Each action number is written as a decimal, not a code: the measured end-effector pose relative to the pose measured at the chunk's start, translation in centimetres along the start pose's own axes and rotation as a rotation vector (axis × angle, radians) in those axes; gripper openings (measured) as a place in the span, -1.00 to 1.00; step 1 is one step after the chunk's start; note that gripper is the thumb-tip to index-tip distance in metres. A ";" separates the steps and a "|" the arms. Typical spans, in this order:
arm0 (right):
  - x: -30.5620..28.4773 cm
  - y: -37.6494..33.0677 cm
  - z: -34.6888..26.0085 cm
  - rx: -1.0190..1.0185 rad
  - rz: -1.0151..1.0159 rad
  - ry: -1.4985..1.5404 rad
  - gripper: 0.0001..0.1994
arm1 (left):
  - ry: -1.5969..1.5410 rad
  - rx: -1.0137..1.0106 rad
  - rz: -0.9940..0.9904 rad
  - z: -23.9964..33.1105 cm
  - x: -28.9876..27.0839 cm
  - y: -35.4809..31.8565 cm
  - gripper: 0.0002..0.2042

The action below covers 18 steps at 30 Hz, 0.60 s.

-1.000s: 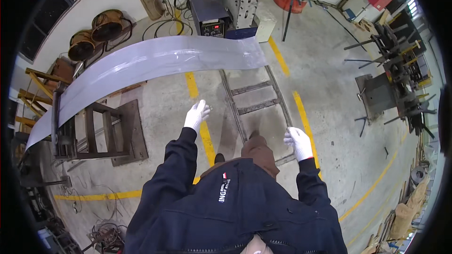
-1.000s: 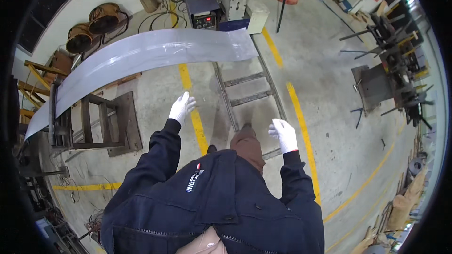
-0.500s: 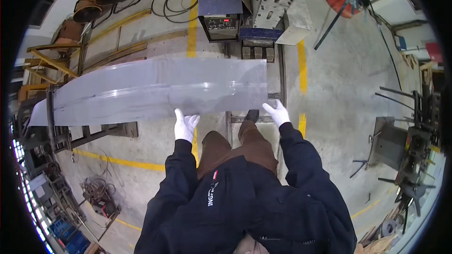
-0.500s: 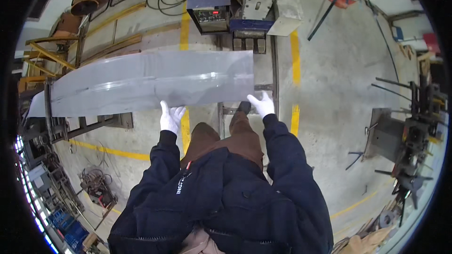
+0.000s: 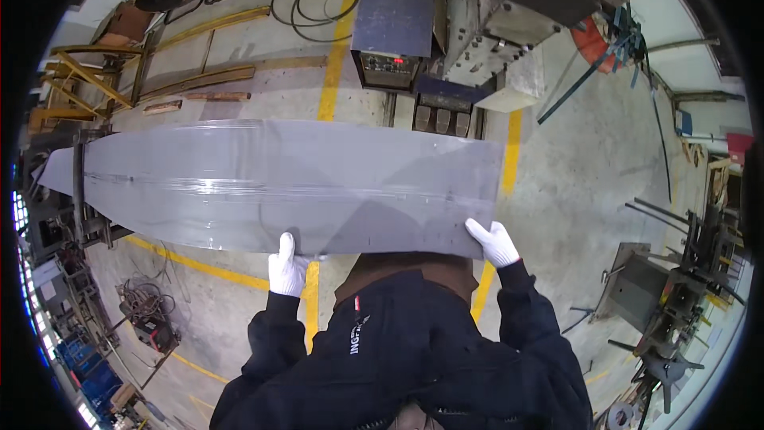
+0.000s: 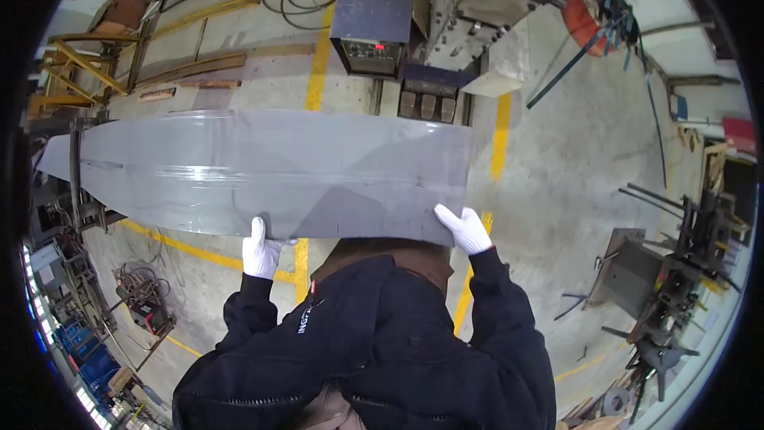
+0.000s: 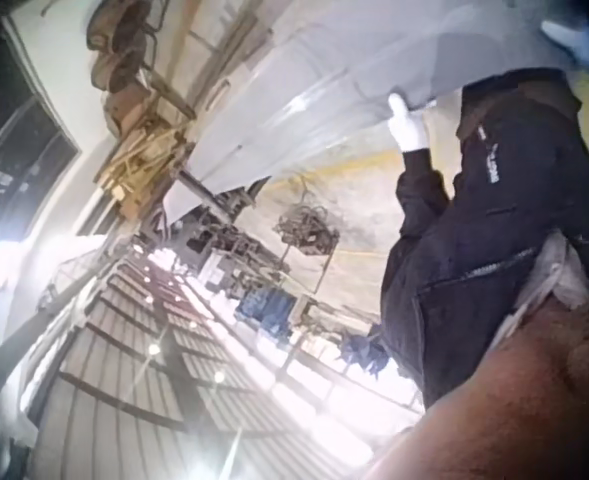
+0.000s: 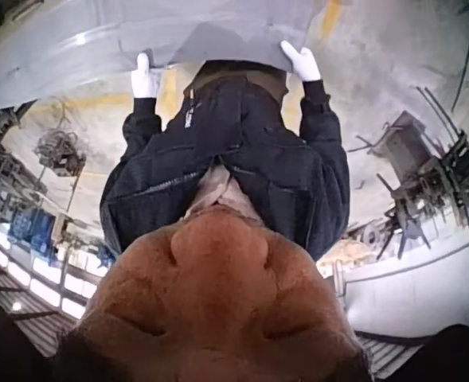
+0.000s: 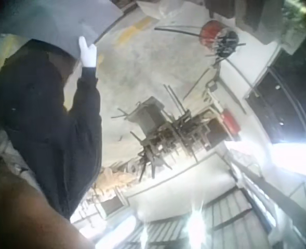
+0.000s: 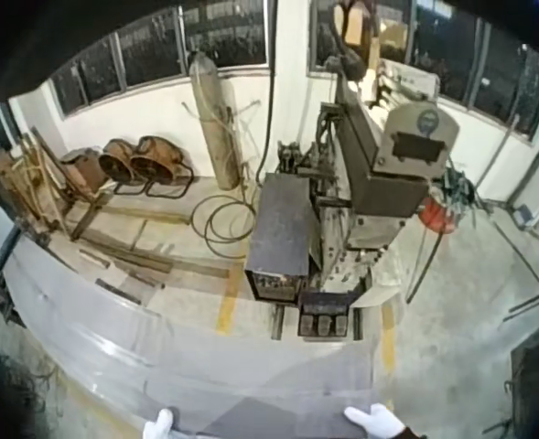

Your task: Manually feeding and shaping a large curved metal sheet through a rolling bending machine.

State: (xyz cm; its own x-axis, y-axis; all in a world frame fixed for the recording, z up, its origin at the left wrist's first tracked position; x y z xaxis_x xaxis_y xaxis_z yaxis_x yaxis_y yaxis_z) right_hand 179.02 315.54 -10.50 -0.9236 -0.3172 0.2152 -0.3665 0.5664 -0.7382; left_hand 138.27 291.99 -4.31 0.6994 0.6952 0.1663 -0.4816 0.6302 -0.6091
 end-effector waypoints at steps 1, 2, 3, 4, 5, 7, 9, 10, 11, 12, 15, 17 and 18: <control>0.6 -1.6 -1.8 -0.042 -0.014 -0.047 -0.53 | 0.009 0.008 -0.028 1.1 0.1 -0.5 -0.44; 0.8 -2.7 -2.8 -0.032 0.001 -0.048 -0.54 | 0.015 0.014 -0.062 1.9 0.1 -0.8 -0.45; 1.1 -3.7 -3.5 -0.020 0.018 -0.045 -0.56 | 0.009 0.017 -0.079 2.3 -0.1 -1.2 -0.45; 1.7 -4.6 -4.3 -0.021 0.032 -0.061 -0.57 | 0.004 0.022 -0.101 2.6 -0.4 -1.6 -0.45; 2.0 -5.0 -4.7 -0.023 0.039 -0.068 -0.57 | 0.000 0.026 -0.122 2.9 -0.5 -1.9 -0.45; 2.4 -5.6 -5.4 -0.026 0.054 -0.078 -0.57 | -0.019 0.042 -0.126 3.5 -0.2 -2.0 -0.45; 2.8 -6.0 -6.1 -0.030 0.051 -0.064 -0.57 | -0.030 0.047 -0.132 3.6 -0.4 -2.1 -0.46; 3.0 -6.1 -6.4 -0.028 0.045 -0.058 -0.57 | -0.029 0.060 -0.120 3.6 -0.5 -2.2 -0.46; 3.2 -6.2 -6.6 -0.025 0.039 -0.053 -0.57 | -0.028 0.073 -0.107 3.6 -0.5 -2.2 -0.47; 2.9 -6.2 -6.3 -0.016 0.051 -0.053 -0.56 | -0.030 0.080 -0.103 3.4 -0.4 -2.0 -0.47; 2.2 -6.0 -5.8 0.000 0.052 -0.100 -0.55 | -0.019 0.053 -0.022 2.4 -0.6 -2.1 -0.50; 2.3 -5.8 -6.6 0.022 0.055 -0.127 -0.53 | -0.019 0.031 0.024 2.2 -0.8 -1.6 -0.51; 2.5 -5.6 -6.9 0.045 0.045 -0.148 -0.53 | -0.002 0.030 0.046 2.0 -0.9 -1.7 -0.51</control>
State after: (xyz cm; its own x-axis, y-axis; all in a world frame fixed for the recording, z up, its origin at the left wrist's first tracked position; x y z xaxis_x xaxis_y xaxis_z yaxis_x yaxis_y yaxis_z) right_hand 178.01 316.81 -1.37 -0.9111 -0.4029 0.0870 -0.3165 0.5487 -0.7738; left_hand 137.43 290.93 -1.89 0.6748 0.7246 0.1403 -0.5290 0.6074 -0.5926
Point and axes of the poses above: each hand's wrist, its own y-axis towards the middle knuckle, its own x-axis out of the palm, z = x × y, the point moved 1 cm from there along y, towards the middle knuckle, and after that the axes turned 15 degrees about y, right-handed, at the moved point
